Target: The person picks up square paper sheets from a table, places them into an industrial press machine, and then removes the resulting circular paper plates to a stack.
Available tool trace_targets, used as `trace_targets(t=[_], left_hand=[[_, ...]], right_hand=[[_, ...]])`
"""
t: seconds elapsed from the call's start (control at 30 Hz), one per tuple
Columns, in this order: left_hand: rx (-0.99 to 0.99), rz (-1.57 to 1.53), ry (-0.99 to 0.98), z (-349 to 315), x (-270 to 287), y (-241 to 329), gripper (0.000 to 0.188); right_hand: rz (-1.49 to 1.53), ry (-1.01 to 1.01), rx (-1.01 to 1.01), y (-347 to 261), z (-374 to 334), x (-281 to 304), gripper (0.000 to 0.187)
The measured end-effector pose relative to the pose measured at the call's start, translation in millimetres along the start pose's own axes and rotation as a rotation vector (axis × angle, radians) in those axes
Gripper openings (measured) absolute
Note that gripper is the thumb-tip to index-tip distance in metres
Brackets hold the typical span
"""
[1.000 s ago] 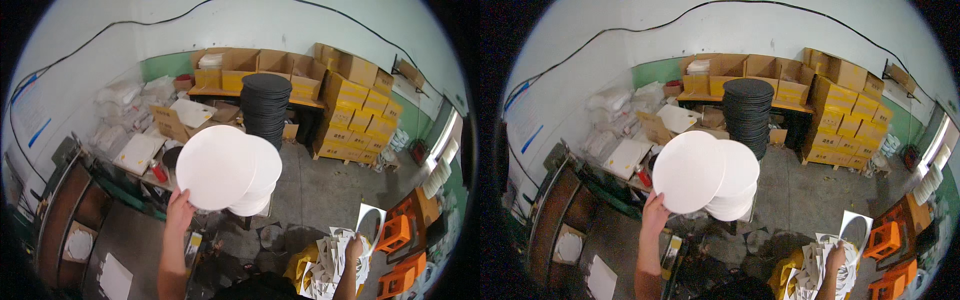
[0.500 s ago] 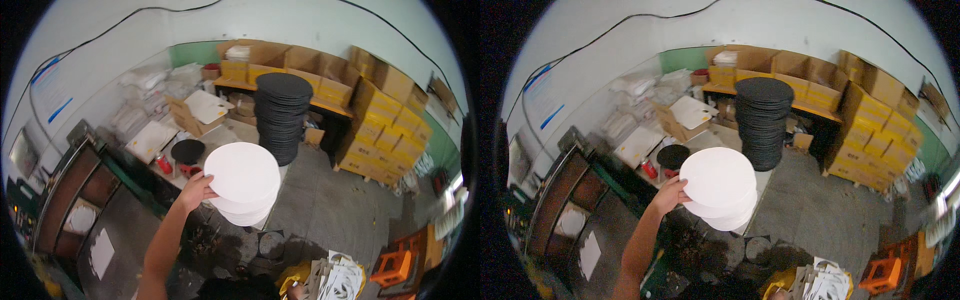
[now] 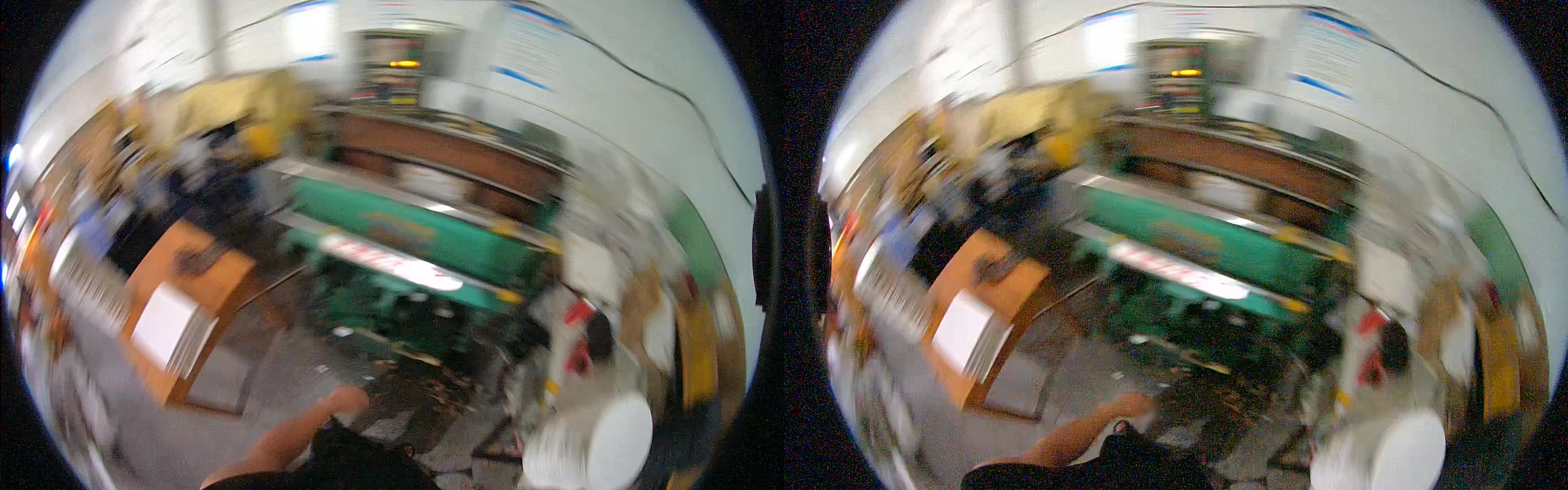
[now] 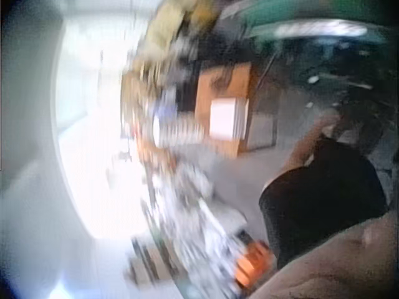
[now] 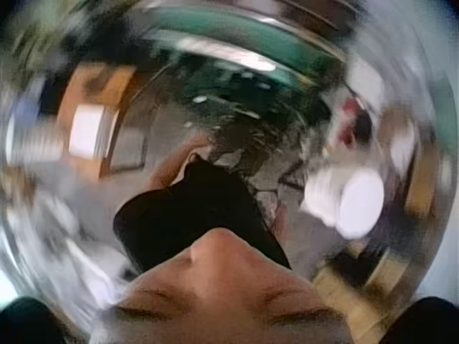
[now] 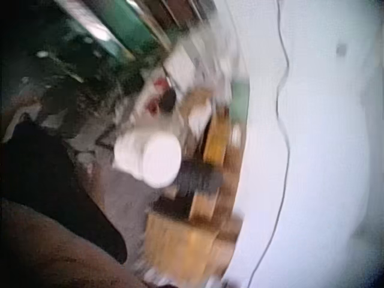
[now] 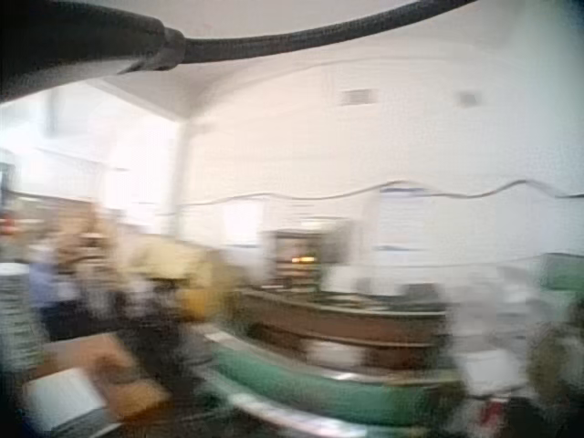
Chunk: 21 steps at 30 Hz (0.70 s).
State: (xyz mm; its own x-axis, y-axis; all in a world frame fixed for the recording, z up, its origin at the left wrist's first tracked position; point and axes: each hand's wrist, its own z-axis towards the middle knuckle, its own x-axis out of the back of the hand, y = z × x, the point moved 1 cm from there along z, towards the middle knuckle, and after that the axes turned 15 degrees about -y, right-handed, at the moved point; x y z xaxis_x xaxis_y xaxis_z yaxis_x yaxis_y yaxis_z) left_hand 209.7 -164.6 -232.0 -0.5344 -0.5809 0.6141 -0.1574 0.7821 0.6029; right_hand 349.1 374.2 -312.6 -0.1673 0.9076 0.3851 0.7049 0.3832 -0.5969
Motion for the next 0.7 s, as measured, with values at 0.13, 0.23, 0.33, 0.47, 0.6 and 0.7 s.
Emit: trace_targets(t=[0.13,0.23,0.33,0.47,0.6,0.7], left_hand=[[0.15,-1.521,0.917,-127.7,-2.2,-252.2,0.019],[0.605,-1.1,1.642,-256.3,18.4,-356.6,0.017],[0.897,-0.875,1.862,-343.9,38.8,-388.8,0.034],[1.022,-0.794,1.613,-390.0,59.8,-418.2,0.04],[0.942,-0.9,1.545,-398.2,57.5,-434.3,0.038],[0.459,-1.422,1.753,-392.0,64.6,-442.8,0.02]], right_hand=[[-0.082,-0.241,0.054,-87.9,-6.8,-82.0,0.016],[-0.206,-0.379,0.124,-147.7,-14.5,-154.3,0.015],[-0.336,-0.474,0.205,-197.2,-10.9,-194.4,0.016],[-0.556,-0.684,0.775,-267.5,-2.2,-242.1,0.017],[-0.48,-0.399,0.042,-339.0,-47.4,-314.3,0.021],[-0.497,-0.64,0.056,-301.6,13.8,-318.7,0.024]])
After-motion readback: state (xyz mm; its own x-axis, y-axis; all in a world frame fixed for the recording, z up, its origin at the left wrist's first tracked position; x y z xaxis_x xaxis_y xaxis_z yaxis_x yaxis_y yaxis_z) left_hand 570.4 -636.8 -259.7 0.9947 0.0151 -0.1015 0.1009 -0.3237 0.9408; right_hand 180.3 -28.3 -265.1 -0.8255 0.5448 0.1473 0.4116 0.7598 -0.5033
